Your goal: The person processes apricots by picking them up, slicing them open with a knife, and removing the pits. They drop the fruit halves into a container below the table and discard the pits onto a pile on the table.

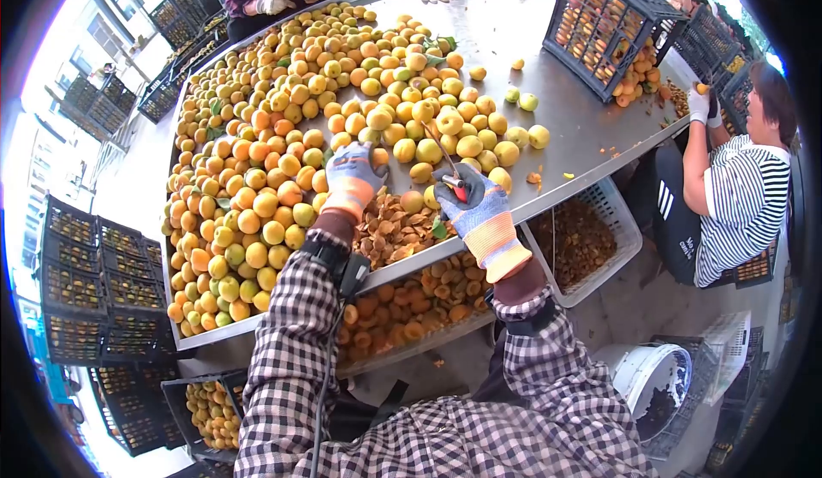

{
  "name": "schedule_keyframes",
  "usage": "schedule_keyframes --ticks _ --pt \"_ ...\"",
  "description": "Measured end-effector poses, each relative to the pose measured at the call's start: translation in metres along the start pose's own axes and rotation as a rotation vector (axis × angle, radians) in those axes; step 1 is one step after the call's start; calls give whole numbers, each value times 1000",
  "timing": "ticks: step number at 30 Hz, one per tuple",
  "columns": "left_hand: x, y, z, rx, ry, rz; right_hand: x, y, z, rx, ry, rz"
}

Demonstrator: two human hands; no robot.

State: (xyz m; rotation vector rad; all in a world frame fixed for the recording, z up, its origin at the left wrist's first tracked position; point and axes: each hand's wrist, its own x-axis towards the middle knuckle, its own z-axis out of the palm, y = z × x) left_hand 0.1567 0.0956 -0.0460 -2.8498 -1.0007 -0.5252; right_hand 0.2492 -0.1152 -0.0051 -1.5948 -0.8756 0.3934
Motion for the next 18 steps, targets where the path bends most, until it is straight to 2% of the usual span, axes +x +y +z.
schedule_keyframes --ticks 2,3,4,5,6,7,8,9,10,12,13,16,18 --pt "-17 -8 -13 -292 -89 -141 -4 -7 0 -24 -22 24" --pt "-29 -18 -18 -576 -70 -141 -5 -6 2 -50 -42 60" --pt "-38 -22 -18 -1085 -57 -233 -5 -5 5 -78 -62 94" --pt "-51 -35 -23 -1396 -209 -367 -6 1 9 -77 -91 119" --pt "-64 -34 -56 -1705 -364 -502 -9 -4 11 -73 -102 112" --pt "-82 -38 -66 -1660 -314 -325 -12 -13 13 17 -146 170" --pt "-94 -50 -59 -1229 -102 151 -15 -23 16 107 -192 229" --pt "-102 -44 -78 -1629 -225 -105 -18 -37 16 136 -241 328" --pt "-108 -35 -100 -2017 -347 -386 -22 -35 23 138 -260 324" --pt "-123 -33 -113 -1970 -332 -363 -31 -17 40 245 -239 170" --pt "-128 -33 -117 -2010 -335 -394 -32 -8 47 9 -269 -21" --pt "-135 -37 -116 -2065 -330 -397 -47 -2 62 84 -336 -46" --pt "-137 -37 -117 -1997 -294 -350 -51 -8 61 -34 -369 -80"
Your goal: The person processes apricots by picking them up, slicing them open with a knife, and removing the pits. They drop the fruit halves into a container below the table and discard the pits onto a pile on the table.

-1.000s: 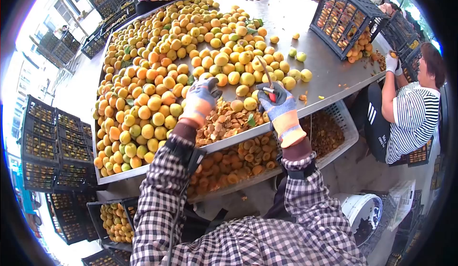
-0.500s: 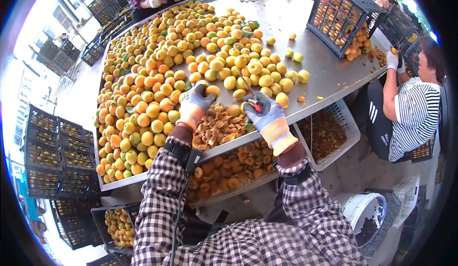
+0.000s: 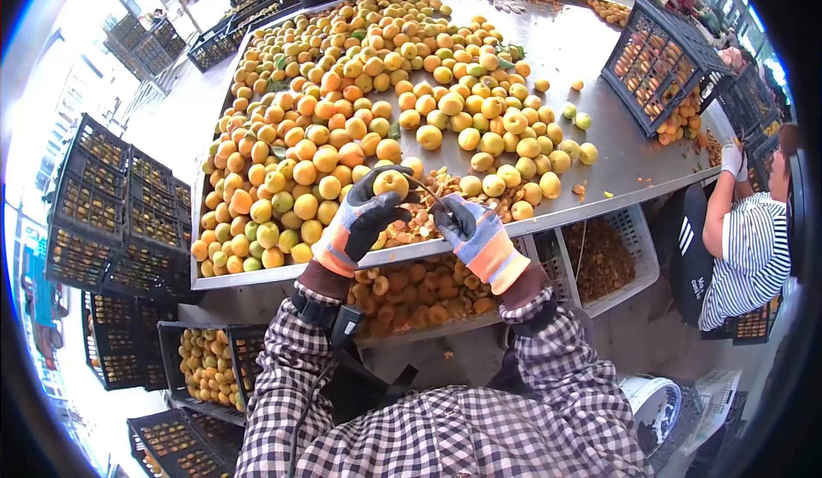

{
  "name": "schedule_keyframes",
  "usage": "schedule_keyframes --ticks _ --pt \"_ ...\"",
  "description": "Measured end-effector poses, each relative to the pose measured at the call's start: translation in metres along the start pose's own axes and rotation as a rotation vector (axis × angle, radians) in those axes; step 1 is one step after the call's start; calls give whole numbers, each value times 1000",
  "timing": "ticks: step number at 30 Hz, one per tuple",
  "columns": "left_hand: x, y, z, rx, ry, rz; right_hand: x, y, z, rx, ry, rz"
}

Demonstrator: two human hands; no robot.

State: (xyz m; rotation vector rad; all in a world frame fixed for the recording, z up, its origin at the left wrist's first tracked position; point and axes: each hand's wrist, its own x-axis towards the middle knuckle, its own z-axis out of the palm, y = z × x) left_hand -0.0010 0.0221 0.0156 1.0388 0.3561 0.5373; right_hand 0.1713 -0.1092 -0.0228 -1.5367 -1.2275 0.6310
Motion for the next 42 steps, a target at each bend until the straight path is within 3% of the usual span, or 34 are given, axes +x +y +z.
schedule_keyframes --ticks 7,17,19,24,26,30,33,37,42 --pt "0 9 -2 160 12 51 0 -10 1 -92 3 -154" --pt "3 1 -8 265 60 73 -2 9 5 -120 -47 -129" --pt "1 -1 -8 291 71 93 -4 8 6 -83 -84 -8" --pt "0 -4 -8 325 48 152 -4 10 21 88 -143 25" --pt "-2 -6 -7 146 42 91 -4 19 30 117 -122 39" --pt "-2 1 -9 105 32 64 -7 0 23 208 -134 84" --pt "-1 18 -9 501 -21 100 -5 2 19 3 -140 31" --pt "-3 13 -10 651 -12 231 -11 -4 21 -48 -152 57" --pt "-7 -19 10 189 168 208 -13 5 46 210 -20 -20"
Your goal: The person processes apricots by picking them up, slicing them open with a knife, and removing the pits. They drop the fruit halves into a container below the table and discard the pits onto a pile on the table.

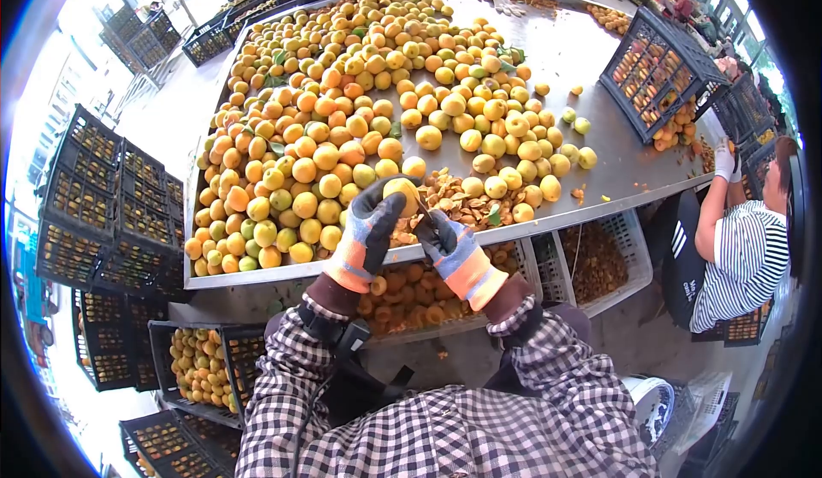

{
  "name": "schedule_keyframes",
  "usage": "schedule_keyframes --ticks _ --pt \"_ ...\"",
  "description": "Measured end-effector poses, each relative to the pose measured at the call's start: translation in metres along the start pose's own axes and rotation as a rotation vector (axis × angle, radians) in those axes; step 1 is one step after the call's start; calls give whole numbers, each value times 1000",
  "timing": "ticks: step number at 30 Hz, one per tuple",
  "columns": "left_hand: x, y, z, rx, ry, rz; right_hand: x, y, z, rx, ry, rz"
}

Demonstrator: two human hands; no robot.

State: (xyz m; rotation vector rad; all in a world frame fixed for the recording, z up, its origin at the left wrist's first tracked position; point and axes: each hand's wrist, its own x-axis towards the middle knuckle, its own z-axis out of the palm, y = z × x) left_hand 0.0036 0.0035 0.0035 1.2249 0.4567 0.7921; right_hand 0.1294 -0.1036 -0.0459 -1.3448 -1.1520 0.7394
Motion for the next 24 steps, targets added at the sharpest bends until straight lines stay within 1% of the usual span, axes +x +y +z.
schedule_keyframes --ticks 1,2,3,5,6,8,10,11,12,13,14,16,17,18,20,21,22,23,24 --pt "-6 -1 5 -48 15 -49 1 -2 2 -23 -4 74" --pt "-8 2 8 -94 30 -96 1 -1 3 -23 -1 72" --pt "-7 2 6 -93 28 -95 1 0 4 1 3 72" --pt "-3 0 -4 -109 -93 -135 0 2 2 24 8 73" --pt "0 4 -8 -110 -95 -135 0 1 0 -2 -11 58" --pt "5 13 -12 103 -211 -105 0 -3 -5 -30 -32 48" --pt "6 18 -9 133 -193 -68 0 -12 -9 -143 -89 129" --pt "7 13 -11 91 -190 -71 -2 -10 -8 -142 -88 130" --pt "7 11 -12 50 -189 -75 -4 -9 -4 -78 -57 112" --pt "5 5 -5 -41 -172 -70 -6 -8 -1 -13 -24 94" --pt "2 2 1 -49 -191 -51 -7 -8 1 -10 -19 97" --pt "-9 -7 16 -356 -114 -162 -6 -20 3 -203 71 -130" --pt "-13 -6 21 -449 -105 -188 -5 -28 3 -229 63 -91" --pt "-12 -3 21 -449 -110 -188 -4 -24 2 -230 67 -93" --pt "-11 2 14 -298 -166 -217 -4 -9 3 -288 12 -29" --pt "-4 5 6 -93 -175 -159 -5 -8 2 -288 11 -29" --pt "0 8 2 -96 -172 -158 -7 -7 2 -210 -21 13" --pt "2 11 -1 11 -178 -110 -7 -6 1 -133 -57 56" --pt "4 17 -3 118 -183 -61 -7 -12 0 -137 -64 55"
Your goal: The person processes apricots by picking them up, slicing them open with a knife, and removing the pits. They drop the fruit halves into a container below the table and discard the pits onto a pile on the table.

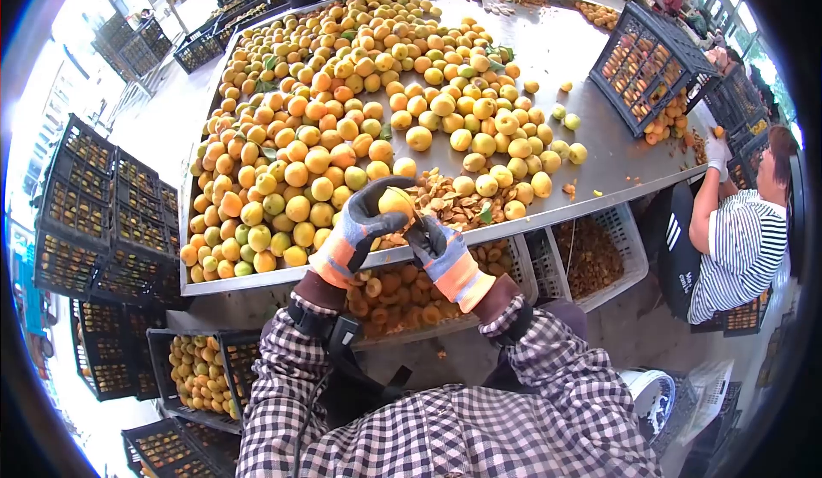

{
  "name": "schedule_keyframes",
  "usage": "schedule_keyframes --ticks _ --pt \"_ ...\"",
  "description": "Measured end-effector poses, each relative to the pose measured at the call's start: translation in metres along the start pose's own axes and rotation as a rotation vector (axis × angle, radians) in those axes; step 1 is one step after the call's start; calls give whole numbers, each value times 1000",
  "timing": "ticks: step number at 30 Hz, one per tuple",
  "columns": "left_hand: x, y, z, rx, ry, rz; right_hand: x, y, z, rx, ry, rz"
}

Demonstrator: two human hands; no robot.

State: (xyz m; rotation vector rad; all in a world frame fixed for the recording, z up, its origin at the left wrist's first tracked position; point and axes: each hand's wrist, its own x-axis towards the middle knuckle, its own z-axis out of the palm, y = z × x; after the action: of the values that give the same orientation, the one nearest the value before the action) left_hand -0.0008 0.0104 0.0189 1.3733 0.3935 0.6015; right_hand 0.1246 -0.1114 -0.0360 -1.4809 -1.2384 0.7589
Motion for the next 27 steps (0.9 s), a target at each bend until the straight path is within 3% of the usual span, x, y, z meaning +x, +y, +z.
schedule_keyframes --ticks 3,4,6,8,12,14,24,27 --pt "0 -7 -4 -44 4 -9 0 -15 -2 -103 -10 34" --pt "-1 -11 -2 -74 30 -8 0 -17 2 2 23 45" --pt "-10 -16 23 -382 127 -52 0 -18 8 110 68 58" --pt "-15 -33 21 -602 19 -166 2 -10 12 22 143 -29" --pt "-12 -23 21 -326 168 -151 2 15 12 2 144 -85" --pt "-4 -15 4 -10 11 -116 3 20 11 -11 123 -69" --pt "7 -22 -4 36 17 32 2 4 3 -130 113 10" --pt "-1 -24 14 -98 132 9 -1 3 6 -145 187 -80"
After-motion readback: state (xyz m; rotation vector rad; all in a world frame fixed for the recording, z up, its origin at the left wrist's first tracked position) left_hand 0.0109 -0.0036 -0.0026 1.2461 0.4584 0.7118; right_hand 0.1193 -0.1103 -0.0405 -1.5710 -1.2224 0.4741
